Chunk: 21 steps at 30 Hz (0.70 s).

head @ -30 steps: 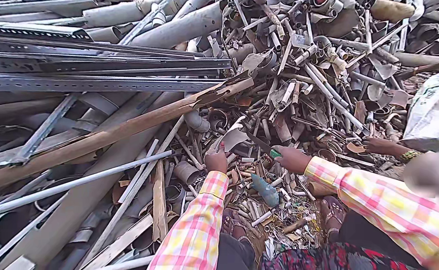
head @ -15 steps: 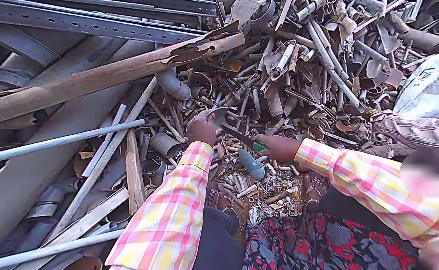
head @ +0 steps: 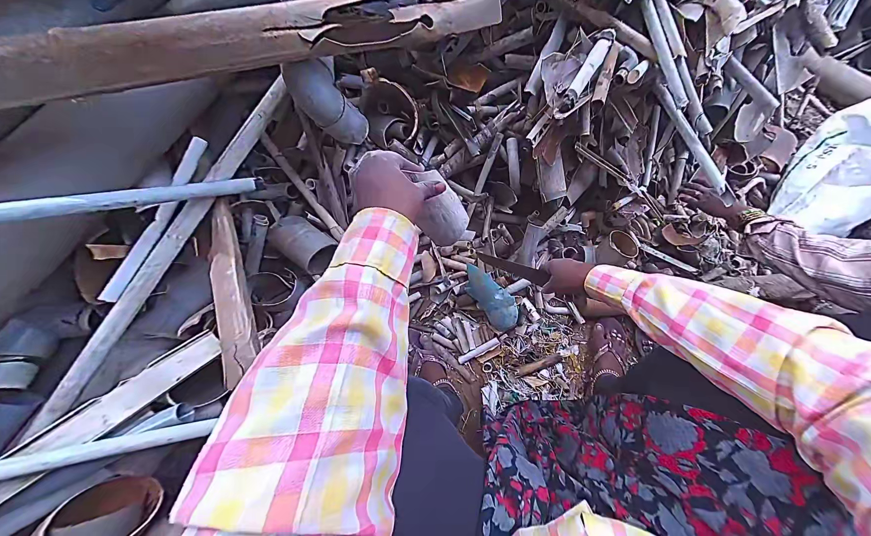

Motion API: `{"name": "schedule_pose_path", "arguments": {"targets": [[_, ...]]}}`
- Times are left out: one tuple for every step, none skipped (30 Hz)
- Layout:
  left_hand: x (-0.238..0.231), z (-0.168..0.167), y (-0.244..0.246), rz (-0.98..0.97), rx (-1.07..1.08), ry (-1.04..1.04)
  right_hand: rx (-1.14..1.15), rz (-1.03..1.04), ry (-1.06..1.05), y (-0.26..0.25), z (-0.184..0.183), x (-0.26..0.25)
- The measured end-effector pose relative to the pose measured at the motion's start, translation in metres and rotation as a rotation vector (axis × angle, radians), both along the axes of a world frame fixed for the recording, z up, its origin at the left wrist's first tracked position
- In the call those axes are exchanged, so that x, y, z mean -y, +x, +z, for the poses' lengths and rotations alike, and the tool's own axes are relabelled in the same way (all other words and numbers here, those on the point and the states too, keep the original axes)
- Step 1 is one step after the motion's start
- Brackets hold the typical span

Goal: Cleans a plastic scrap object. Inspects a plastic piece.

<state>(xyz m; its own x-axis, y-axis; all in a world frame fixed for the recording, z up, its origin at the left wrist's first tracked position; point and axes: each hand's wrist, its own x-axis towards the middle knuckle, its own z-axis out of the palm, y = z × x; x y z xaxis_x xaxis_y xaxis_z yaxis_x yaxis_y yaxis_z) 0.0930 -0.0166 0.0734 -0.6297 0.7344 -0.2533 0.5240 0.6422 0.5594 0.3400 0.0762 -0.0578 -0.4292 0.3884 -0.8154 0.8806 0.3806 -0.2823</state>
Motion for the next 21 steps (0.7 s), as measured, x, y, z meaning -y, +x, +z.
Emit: {"name": "schedule_pose_path", "arguments": {"targets": [[0.001,0.002,0.0,-0.039,-0.041,-0.046,0.099,0.118,0.0,0.006,-0.012,0.007],[0.001,0.001,0.0,-0.069,-0.077,-0.079,0.18,0.23,-0.009,0.012,-0.022,0.015],[0.001,-0.003,-0.004,-0.09,-0.128,-0.095,0.247,0.336,-0.027,0.018,-0.033,0.023],[0.0,-0.014,-0.011,-0.105,-0.225,-0.089,0.289,0.439,-0.049,0.024,-0.049,0.03],[-0.002,-0.033,-0.023,-0.106,-0.369,-0.054,0.304,0.531,-0.071,0.032,-0.068,0.038],[-0.002,-0.045,-0.03,-0.098,-0.481,-0.031,0.307,0.594,-0.1,0.038,-0.085,0.047],[-0.001,-0.044,-0.031,-0.091,-0.552,-0.043,0.301,0.635,-0.116,0.041,-0.101,0.055],[0.001,-0.029,-0.025,-0.082,-0.564,-0.095,0.294,0.65,-0.115,0.041,-0.116,0.062],[0.001,-0.002,-0.014,-0.06,-0.478,-0.194,0.283,0.608,-0.095,0.036,-0.125,0.067],[-0.001,0.012,-0.01,-0.043,-0.45,-0.256,0.255,0.518,-0.057,0.027,-0.131,0.07],[-0.004,0.012,-0.014,-0.024,-0.478,-0.242,0.206,0.377,-0.004,0.014,-0.133,0.068],[-0.009,-0.006,-0.026,-0.006,-0.56,-0.178,0.149,0.216,0.052,-0.003,-0.131,0.065],[-0.019,-0.038,-0.046,-0.006,-0.698,-0.101,0.107,0.067,0.109,-0.021,-0.131,0.062],[-0.029,-0.06,-0.063,0.0,-0.721,-0.093,0.092,-0.065,0.171,-0.037,-0.138,0.059],[-0.038,-0.072,-0.074,-0.002,-0.694,-0.119,0.095,-0.194,0.22,-0.049,-0.146,0.056],[-0.043,-0.077,-0.082,-0.008,-0.649,-0.146,0.104,-0.307,0.254,-0.059,-0.154,0.058],[-0.045,-0.079,-0.086,-0.02,-0.609,-0.153,0.111,-0.401,0.283,-0.064,-0.166,0.064],[-0.045,-0.08,-0.089,-0.042,-0.571,-0.14,0.108,-0.471,0.315,-0.065,-0.177,0.074],[-0.044,-0.08,-0.09,-0.084,-0.543,-0.117,0.096,-0.51,0.339,-0.062,-0.185,0.084],[-0.04,-0.081,-0.09,-0.125,-0.521,-0.097,0.075,-0.534,0.338,-0.059,-0.189,0.092],[-0.037,-0.082,-0.092,-0.169,-0.509,-0.106,0.048,-0.559,0.305,-0.056,-0.19,0.096]]}}
